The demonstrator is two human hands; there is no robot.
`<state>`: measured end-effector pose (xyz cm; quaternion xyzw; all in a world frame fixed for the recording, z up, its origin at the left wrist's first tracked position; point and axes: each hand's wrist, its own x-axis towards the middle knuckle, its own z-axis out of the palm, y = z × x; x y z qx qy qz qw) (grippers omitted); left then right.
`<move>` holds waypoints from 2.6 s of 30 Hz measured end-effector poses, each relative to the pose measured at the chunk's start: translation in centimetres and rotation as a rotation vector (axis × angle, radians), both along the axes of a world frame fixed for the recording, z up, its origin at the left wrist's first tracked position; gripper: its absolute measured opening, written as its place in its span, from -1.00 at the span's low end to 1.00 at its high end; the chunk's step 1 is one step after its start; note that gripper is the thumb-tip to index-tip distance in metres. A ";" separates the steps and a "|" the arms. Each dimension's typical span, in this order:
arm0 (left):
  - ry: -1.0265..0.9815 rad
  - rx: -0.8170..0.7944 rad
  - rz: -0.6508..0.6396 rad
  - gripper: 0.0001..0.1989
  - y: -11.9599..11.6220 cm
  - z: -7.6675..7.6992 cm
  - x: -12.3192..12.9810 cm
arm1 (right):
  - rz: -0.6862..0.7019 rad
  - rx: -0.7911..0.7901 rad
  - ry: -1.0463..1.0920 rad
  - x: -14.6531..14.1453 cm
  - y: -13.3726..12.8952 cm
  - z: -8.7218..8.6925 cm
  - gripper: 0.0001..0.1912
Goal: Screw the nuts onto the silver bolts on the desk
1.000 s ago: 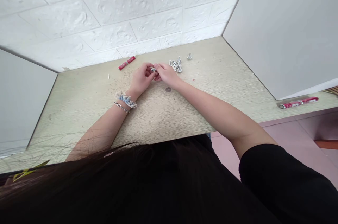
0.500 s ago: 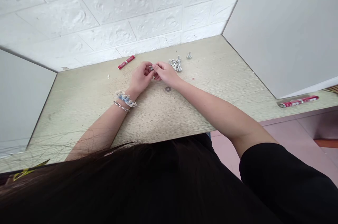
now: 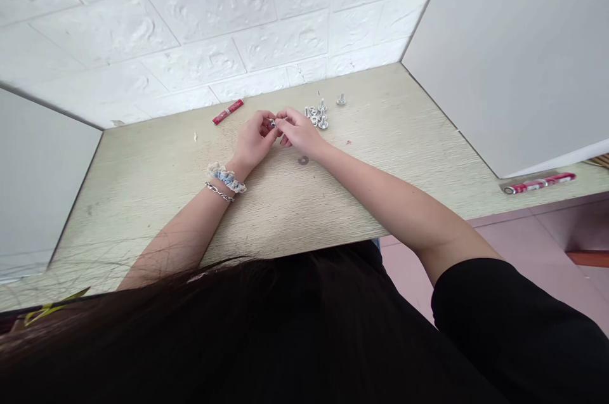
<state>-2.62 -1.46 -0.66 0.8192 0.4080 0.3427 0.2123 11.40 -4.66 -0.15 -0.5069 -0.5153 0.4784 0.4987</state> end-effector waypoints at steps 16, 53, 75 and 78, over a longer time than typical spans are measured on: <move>0.002 0.006 -0.007 -0.87 -0.3 0.3 0.0 | -0.013 -0.011 0.007 -0.2 0.0 0.0 -0.79; 0.043 -0.003 0.002 -0.85 -0.5 0.5 0.1 | 0.002 -0.021 -0.085 -0.2 0.1 0.1 -0.68; 0.006 0.054 -0.018 -0.86 0.1 0.0 0.1 | 0.006 -0.016 -0.046 -0.2 -0.2 0.3 -0.92; 0.009 0.051 -0.009 -0.85 0.1 0.0 0.1 | -0.002 -0.022 -0.040 -0.2 -0.3 0.3 -0.96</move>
